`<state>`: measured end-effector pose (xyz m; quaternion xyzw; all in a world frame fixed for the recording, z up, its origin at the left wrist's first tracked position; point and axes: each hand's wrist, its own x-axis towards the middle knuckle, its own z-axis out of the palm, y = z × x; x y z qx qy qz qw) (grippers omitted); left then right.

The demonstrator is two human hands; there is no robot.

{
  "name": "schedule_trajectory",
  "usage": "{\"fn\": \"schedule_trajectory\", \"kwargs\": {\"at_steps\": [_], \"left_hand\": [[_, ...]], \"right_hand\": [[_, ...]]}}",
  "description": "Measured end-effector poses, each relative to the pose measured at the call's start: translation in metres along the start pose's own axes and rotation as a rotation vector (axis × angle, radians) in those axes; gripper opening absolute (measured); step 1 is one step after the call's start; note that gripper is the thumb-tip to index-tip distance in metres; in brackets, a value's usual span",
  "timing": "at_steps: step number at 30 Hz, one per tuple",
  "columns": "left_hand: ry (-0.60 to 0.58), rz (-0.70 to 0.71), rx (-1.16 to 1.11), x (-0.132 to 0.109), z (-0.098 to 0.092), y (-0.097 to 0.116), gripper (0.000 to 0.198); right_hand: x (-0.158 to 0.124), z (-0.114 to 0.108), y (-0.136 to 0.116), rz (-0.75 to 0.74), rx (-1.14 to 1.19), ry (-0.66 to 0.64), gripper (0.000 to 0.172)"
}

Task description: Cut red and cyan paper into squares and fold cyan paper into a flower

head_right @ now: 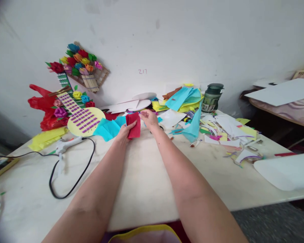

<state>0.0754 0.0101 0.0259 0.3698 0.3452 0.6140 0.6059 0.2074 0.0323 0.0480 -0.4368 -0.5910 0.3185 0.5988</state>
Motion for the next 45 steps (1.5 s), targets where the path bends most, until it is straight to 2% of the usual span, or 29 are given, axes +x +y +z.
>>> {"fn": "schedule_trajectory", "kwargs": {"at_steps": [4,10,14,18,25,34,40,45], "left_hand": [[-0.034,-0.007,0.032,0.0,0.0,-0.001,0.036],[-0.03,-0.011,0.029,0.002,-0.001,-0.004,0.036],[-0.039,-0.01,0.011,0.0,0.0,-0.001,0.038],[0.006,0.021,-0.041,-0.001,-0.003,0.004,0.036],[0.055,0.017,0.015,0.005,-0.012,0.005,0.036],[0.076,0.102,0.101,0.01,-0.021,0.007,0.035],[0.182,0.147,0.115,0.011,-0.021,0.006,0.036],[0.29,0.267,0.196,0.015,-0.028,0.007,0.035]], "right_hand": [[-0.002,0.003,0.002,0.022,0.084,-0.015,0.024],[-0.003,0.005,0.012,-0.024,0.05,-0.092,0.025],[-0.001,0.005,0.017,0.0,0.037,-0.042,0.029],[0.001,0.002,0.019,0.01,-0.003,0.015,0.025],[0.003,-0.004,0.017,0.006,-0.146,0.093,0.018],[0.004,-0.008,0.019,0.067,-0.095,0.135,0.019],[0.005,-0.009,0.022,0.088,-0.185,0.191,0.02],[0.009,-0.019,0.026,0.22,-0.329,0.286,0.014]]}}
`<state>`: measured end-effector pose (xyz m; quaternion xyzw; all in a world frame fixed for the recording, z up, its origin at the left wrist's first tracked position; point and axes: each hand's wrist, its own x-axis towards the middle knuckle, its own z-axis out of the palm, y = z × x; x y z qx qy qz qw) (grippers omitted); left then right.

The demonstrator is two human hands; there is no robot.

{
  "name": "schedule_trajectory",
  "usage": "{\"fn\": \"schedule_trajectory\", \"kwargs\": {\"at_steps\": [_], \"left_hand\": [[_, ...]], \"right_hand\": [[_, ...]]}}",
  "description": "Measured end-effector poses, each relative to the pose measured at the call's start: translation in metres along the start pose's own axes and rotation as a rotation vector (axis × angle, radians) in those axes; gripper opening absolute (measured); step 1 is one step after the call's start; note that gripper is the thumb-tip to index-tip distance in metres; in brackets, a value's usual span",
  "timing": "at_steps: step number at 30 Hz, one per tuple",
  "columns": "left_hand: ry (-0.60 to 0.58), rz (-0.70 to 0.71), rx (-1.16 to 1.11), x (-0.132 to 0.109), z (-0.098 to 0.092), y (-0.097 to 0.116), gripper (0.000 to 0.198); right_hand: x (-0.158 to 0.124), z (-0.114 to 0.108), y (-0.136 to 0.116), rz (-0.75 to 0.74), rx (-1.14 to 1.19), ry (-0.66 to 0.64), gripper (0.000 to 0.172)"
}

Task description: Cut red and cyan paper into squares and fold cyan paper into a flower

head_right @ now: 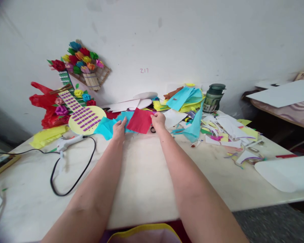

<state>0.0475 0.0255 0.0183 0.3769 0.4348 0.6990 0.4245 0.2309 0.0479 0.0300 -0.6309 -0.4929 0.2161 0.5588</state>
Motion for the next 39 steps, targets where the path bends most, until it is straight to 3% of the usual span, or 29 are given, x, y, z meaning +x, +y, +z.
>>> {"fn": "schedule_trajectory", "kwargs": {"at_steps": [9,14,17,21,23,29,35,39], "left_hand": [[0.155,0.213,0.267,0.01,-0.004,-0.003,0.049],[0.102,0.174,0.201,0.007,-0.003,-0.002,0.046],[-0.026,0.113,0.113,0.003,-0.001,0.0,0.044],[-0.184,0.026,0.017,-0.004,0.003,0.003,0.041],[-0.22,-0.001,0.005,-0.006,0.005,0.004,0.04],[-0.153,0.043,0.175,-0.004,0.004,0.002,0.041],[-0.092,0.123,0.367,0.0,0.001,0.0,0.048],[-0.005,0.169,0.514,-0.007,0.005,0.0,0.047]], "right_hand": [[-0.008,-0.031,0.0,0.129,-0.601,0.099,0.024],[-0.015,-0.029,-0.005,-0.193,-0.546,0.25,0.032],[-0.019,-0.018,-0.014,-0.25,-0.219,0.048,0.024],[-0.025,-0.002,-0.024,0.05,0.413,-0.454,0.038],[-0.026,0.003,-0.024,0.126,0.526,-0.537,0.032],[-0.018,0.01,-0.013,-0.082,0.254,-0.235,0.027],[-0.022,0.007,-0.015,-0.157,0.175,-0.199,0.031],[-0.021,0.007,-0.01,-0.17,0.089,-0.091,0.034]]}}
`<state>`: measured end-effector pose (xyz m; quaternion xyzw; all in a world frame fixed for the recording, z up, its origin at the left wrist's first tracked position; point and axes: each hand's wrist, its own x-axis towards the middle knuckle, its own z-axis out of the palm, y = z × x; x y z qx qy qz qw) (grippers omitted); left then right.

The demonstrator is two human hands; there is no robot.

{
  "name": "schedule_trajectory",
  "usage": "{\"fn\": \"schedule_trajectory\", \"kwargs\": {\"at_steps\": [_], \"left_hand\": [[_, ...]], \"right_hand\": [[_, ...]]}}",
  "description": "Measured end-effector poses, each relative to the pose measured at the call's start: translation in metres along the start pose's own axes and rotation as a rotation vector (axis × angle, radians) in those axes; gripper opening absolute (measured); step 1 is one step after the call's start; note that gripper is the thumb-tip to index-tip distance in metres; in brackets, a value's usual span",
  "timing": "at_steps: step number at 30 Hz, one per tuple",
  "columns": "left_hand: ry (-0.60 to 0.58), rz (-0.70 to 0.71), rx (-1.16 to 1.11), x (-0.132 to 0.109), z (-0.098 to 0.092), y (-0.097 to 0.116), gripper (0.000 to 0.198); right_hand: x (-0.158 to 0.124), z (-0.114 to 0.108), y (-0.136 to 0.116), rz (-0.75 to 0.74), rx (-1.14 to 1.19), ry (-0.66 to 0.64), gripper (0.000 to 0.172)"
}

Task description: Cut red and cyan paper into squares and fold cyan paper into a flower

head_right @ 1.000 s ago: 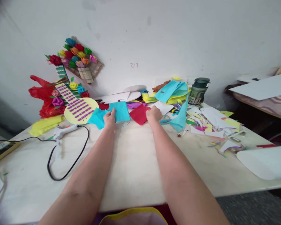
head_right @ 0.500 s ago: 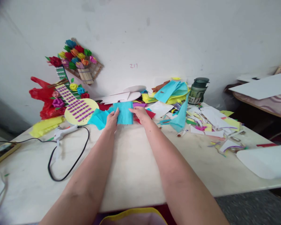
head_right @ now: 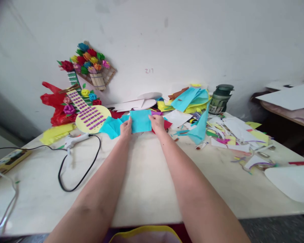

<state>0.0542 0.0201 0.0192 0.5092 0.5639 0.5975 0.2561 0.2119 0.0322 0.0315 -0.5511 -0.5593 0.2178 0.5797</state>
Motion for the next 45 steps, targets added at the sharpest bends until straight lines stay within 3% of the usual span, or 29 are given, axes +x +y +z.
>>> {"fn": "schedule_trajectory", "kwargs": {"at_steps": [3,8,14,18,23,27,30,35,37,42,45], "left_hand": [[0.156,-0.025,0.168,-0.003,-0.001,0.008,0.044],[0.276,-0.098,0.586,0.004,-0.021,0.019,0.023],[0.149,-0.05,0.862,0.004,-0.044,0.001,0.047],[0.028,-0.072,0.823,0.0,-0.048,-0.012,0.046],[-0.014,-0.065,0.829,0.002,-0.055,-0.018,0.028],[-0.05,-0.097,0.875,0.003,-0.06,-0.016,0.025],[0.003,-0.139,0.828,0.002,-0.062,-0.011,0.028],[0.331,-0.106,0.685,0.0,-0.069,0.0,0.034],[0.407,-0.077,0.601,0.001,-0.072,0.002,0.034],[0.41,0.023,0.55,0.002,-0.066,0.0,0.034],[0.289,0.187,0.596,-0.002,-0.053,0.0,0.034]], "right_hand": [[0.003,0.0,0.008,0.008,-0.119,0.072,0.034],[0.003,0.002,0.012,0.067,-0.275,0.051,0.03],[-0.004,0.005,0.002,0.132,-0.322,0.006,0.025],[-0.005,0.008,0.003,0.119,-0.261,0.009,0.024],[-0.006,0.009,0.005,0.116,-0.2,0.028,0.027],[-0.007,0.009,0.004,0.132,-0.179,0.019,0.027],[-0.007,0.009,0.004,0.144,-0.174,0.014,0.026],[-0.007,0.011,0.007,0.162,-0.106,0.05,0.023],[-0.007,0.012,0.009,0.165,-0.076,0.05,0.022],[-0.007,0.014,0.012,0.167,-0.013,0.046,0.022],[-0.007,0.018,0.012,0.167,0.024,0.05,0.019]]}}
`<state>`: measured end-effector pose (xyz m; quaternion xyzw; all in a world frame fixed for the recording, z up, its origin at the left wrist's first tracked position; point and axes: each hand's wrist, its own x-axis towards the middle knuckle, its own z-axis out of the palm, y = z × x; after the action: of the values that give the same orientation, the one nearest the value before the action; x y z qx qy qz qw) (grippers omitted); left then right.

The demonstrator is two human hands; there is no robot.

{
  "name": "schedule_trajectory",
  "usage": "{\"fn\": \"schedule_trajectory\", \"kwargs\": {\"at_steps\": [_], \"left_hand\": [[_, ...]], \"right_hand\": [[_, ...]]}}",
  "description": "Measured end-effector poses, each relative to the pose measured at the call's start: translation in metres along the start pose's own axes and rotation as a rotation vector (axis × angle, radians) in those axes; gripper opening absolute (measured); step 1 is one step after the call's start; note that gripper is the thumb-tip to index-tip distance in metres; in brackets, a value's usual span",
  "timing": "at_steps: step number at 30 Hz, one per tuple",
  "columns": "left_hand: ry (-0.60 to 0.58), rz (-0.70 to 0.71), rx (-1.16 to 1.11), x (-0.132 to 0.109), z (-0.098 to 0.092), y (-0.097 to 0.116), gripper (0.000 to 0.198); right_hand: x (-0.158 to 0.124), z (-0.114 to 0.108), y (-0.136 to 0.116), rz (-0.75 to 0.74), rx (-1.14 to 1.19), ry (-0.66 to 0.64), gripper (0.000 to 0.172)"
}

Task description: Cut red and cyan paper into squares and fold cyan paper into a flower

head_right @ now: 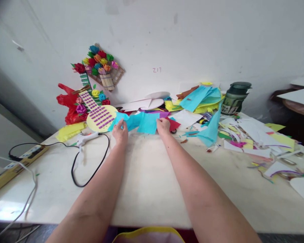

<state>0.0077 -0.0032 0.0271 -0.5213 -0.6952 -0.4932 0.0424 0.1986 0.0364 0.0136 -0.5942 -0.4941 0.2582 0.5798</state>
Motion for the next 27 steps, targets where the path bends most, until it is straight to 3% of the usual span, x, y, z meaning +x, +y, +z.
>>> {"fn": "schedule_trajectory", "kwargs": {"at_steps": [5,10,14,16,20,24,27], "left_hand": [[-0.226,0.359,-0.052,-0.019,0.019,0.021,0.033],[-0.362,0.462,-0.034,-0.037,0.032,0.038,0.033],[-0.408,0.516,-0.006,-0.039,0.029,0.041,0.031],[-0.335,0.416,0.003,-0.032,0.023,0.036,0.031],[-0.165,-0.011,0.147,-0.009,0.008,0.011,0.031],[-0.254,-0.293,0.21,0.007,0.003,-0.009,0.045],[-0.299,-0.316,0.257,0.011,0.007,-0.012,0.032]], "right_hand": [[-0.004,0.006,0.0,0.027,0.068,-0.008,0.017],[-0.007,0.01,0.001,0.047,0.203,-0.122,0.027],[-0.008,0.009,0.003,0.019,0.159,-0.165,0.023],[-0.008,0.007,0.003,0.035,0.138,-0.133,0.019],[-0.009,0.006,0.002,0.063,0.161,-0.058,0.018],[-0.009,0.007,0.004,0.049,0.16,-0.053,0.019],[-0.008,0.007,0.004,0.053,0.152,-0.047,0.02]]}}
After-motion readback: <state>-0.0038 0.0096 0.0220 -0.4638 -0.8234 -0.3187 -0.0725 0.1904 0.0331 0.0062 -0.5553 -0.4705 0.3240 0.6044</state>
